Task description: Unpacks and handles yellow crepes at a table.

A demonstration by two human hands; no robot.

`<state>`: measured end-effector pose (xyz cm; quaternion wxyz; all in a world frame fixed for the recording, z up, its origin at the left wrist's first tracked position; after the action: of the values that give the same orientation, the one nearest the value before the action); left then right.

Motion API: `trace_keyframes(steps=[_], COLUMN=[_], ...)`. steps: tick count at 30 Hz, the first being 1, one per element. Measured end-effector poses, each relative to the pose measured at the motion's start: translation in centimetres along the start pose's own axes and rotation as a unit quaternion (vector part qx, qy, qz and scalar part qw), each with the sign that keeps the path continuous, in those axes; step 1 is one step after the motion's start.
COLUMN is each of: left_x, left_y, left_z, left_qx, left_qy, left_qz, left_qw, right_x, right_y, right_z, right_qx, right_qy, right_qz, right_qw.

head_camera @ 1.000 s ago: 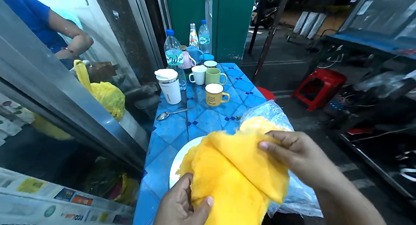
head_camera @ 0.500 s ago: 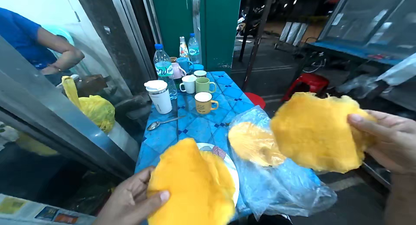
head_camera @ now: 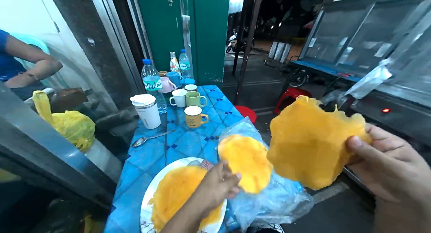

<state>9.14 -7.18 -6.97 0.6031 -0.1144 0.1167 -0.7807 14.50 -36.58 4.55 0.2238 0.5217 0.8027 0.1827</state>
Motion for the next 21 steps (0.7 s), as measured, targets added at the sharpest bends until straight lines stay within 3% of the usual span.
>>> trace_keyframes(steps=[2,4,7,11,13,15,18,21], left_x=[-0.2,-0.8,-1.6,-2.7,-3.9,-5.1,-6.4,-7.1], left_y=[-1.5,-2.9,-4.3,-6.4,-8.0,-9.5,-10.9,-11.7], left_z=[-0.3,0.1,0.3,-1.3,-2.3,-3.2,-3.9,-4.5], left_qx=[0.014,0.052,0.103,0.186,0.217,0.226,0.193,0.177], left_qy=[0.044,0.007,-0.157,-0.336,-0.367,-0.351,-0.313,-0.318], left_qz=[-0.005,-0.001,-0.067,-0.144,-0.108,-0.006,0.158,0.215], left_qw=[0.999,0.999,0.98,0.912,0.898,0.909,0.916,0.906], right_x=[1.5,3.6,7.5,11.6,13.2,14.9,17.5,21.0], right_y=[0.3,0.7,1.7,3.2,4.0,4.6,4.6,2.5], right_z=[0.0,0.3,1.0,2.9,4.5,6.1,7.7,7.2], right_qx=[-0.015,-0.031,-0.039,0.002,0.058,0.095,0.048,-0.019], right_qy=[0.061,0.132,0.242,0.295,0.235,0.1,-0.172,-0.197], right_qz=[-0.07,-0.142,-0.219,-0.266,-0.243,-0.2,-0.143,-0.149], right_qw=[0.996,0.981,0.944,0.918,0.939,0.97,0.974,0.969])
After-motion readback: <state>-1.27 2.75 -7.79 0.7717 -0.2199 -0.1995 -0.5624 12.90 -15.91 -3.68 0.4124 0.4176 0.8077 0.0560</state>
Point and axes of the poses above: each hand's wrist, its own y-axis towards the middle knuckle, its own x-axis out of the palm, z = x × y, the point moved 4 cm from there along y, towards the middle knuckle, and after that the axes turned 9 degrees about -z, right-handed, at the moved point
